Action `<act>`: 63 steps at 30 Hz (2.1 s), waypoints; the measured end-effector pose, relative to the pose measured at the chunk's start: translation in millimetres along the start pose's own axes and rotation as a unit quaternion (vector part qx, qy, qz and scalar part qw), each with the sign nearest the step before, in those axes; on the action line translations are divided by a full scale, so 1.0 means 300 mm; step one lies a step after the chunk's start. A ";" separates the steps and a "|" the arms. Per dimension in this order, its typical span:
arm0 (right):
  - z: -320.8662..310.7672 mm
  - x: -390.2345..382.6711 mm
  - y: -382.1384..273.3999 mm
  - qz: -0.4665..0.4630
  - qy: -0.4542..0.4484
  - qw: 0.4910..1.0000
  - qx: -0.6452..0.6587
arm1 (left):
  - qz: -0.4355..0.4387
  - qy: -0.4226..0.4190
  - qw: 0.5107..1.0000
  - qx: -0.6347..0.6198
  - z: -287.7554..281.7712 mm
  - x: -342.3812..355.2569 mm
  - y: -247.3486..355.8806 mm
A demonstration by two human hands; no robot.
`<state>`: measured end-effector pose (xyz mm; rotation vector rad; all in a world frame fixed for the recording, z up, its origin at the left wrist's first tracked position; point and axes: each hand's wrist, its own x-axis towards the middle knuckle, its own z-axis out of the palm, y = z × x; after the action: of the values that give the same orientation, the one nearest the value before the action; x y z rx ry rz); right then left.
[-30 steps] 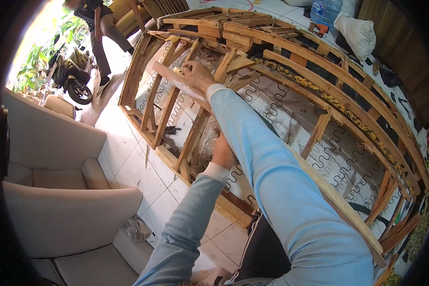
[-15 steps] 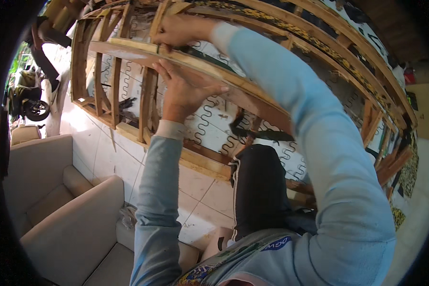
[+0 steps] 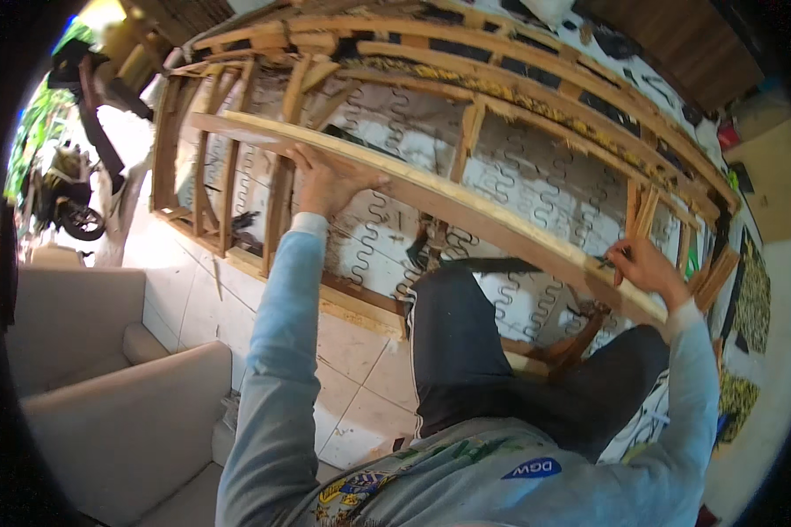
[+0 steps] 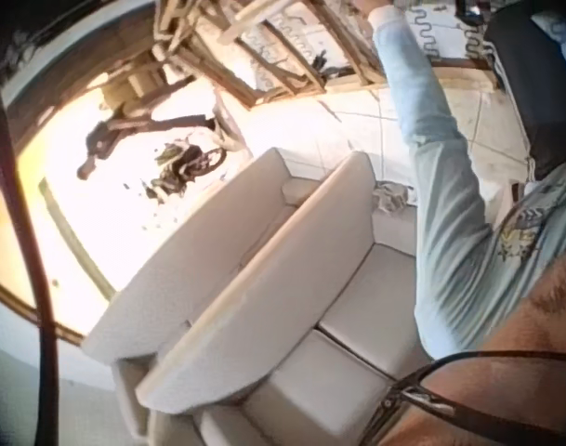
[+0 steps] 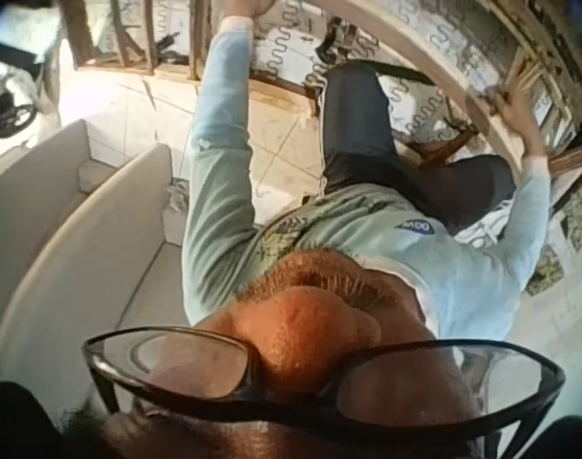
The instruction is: Replacing or repairing a wooden slat on a sofa frame using a saw.
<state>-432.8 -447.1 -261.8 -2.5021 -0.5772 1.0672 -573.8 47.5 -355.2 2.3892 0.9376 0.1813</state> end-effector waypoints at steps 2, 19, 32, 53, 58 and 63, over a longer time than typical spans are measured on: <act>0.086 -0.074 0.083 -0.103 0.146 0.978 0.105 | -0.011 -0.037 0.999 0.019 0.019 0.016 -0.005; 0.549 -0.309 0.240 -0.178 0.466 0.823 -0.273 | -0.089 -0.049 0.903 -0.418 0.390 -0.560 0.038; 0.516 -0.589 0.364 -0.156 0.560 0.797 -0.167 | 0.313 0.101 0.932 -0.153 0.552 -0.765 0.473; 0.336 -0.930 0.817 0.210 0.792 0.536 0.202 | 0.245 -0.116 0.943 0.196 0.765 -0.764 0.840; 0.424 -1.136 0.945 0.237 0.847 0.448 0.162 | 0.256 -0.123 0.942 0.179 0.779 -0.785 0.831; 0.296 -1.343 1.065 0.309 0.863 0.393 0.068 | 0.249 -0.113 0.943 0.188 0.761 -0.777 0.818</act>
<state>-680.8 -905.0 -230.5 -2.0372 1.0505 -1.5356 -531.7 -356.7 -393.3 2.8875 0.2602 -0.0957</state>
